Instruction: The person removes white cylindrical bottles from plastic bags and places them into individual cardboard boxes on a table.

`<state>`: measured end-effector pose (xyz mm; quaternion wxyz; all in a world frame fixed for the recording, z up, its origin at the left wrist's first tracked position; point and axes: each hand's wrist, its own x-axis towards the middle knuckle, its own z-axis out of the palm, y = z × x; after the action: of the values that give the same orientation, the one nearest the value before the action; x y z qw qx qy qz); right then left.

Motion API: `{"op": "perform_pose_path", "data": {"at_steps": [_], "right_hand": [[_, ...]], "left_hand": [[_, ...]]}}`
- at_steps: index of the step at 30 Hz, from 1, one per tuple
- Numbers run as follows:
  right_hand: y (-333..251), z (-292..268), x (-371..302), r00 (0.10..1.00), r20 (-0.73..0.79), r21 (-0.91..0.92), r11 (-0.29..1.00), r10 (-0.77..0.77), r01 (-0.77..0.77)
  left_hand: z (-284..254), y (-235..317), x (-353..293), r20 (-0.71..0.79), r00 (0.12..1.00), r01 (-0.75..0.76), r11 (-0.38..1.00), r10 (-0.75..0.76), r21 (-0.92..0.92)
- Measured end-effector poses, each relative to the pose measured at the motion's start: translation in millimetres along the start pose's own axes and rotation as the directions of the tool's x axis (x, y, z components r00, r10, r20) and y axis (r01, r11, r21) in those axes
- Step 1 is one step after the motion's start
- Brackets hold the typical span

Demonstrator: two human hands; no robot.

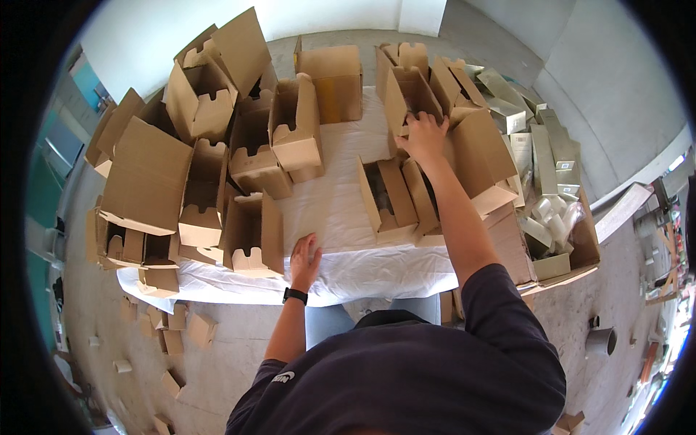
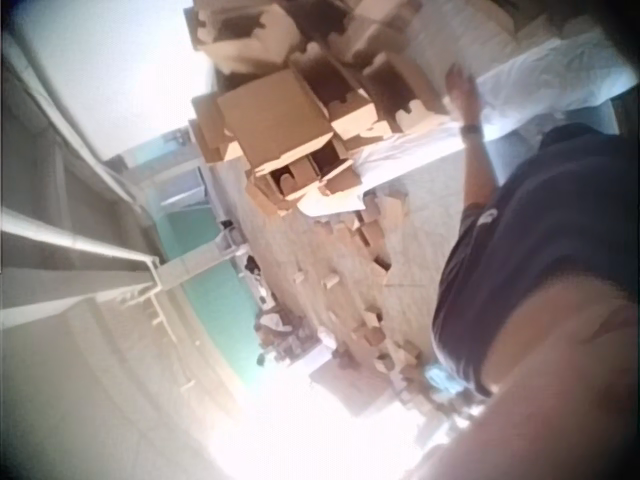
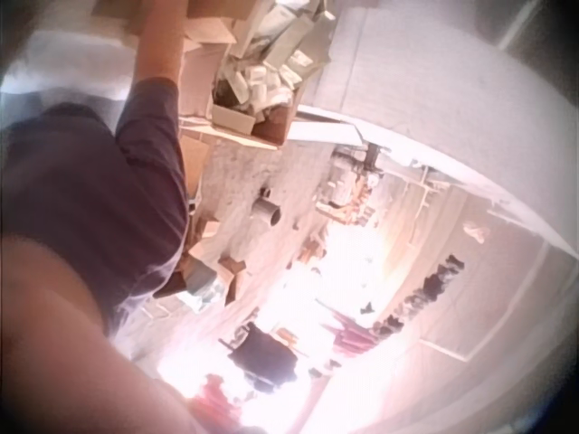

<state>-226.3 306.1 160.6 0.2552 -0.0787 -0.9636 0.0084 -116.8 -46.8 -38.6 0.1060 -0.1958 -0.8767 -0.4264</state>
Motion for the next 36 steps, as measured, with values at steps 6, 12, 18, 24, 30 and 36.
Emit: {"op": "perform_pose_path", "data": {"at_steps": [6,12,18,24,30,36], "right_hand": [[-5,-11,-7,1.000,-0.016,0.019,1.000,0.010,-0.010],[-4,-8,-10,0.998,-0.059,0.084,0.996,0.019,-0.014],[-38,-30,-26,0.894,-0.446,0.250,0.955,-0.030,0.157],[-135,-27,-20,0.895,-0.399,0.409,0.834,-0.201,0.370],[-191,12,14,0.984,-0.161,0.460,0.876,-0.077,0.144],[-175,11,7,0.987,-0.138,0.527,0.850,0.087,-0.002]], "left_hand": [[0,0,-3,0.001,1.000,0.002,1.000,-0.002,-0.002],[0,3,0,0.004,1.000,-0.013,1.000,0.013,-0.016],[0,0,-2,0.004,1.000,0.000,1.000,0.000,0.006],[2,1,-2,0.008,0.999,0.045,0.999,-0.045,-0.008],[1,0,-1,-0.001,1.000,0.005,0.999,-0.005,0.052],[4,-5,-2,-0.017,1.000,-0.020,1.000,0.020,0.005]]}}
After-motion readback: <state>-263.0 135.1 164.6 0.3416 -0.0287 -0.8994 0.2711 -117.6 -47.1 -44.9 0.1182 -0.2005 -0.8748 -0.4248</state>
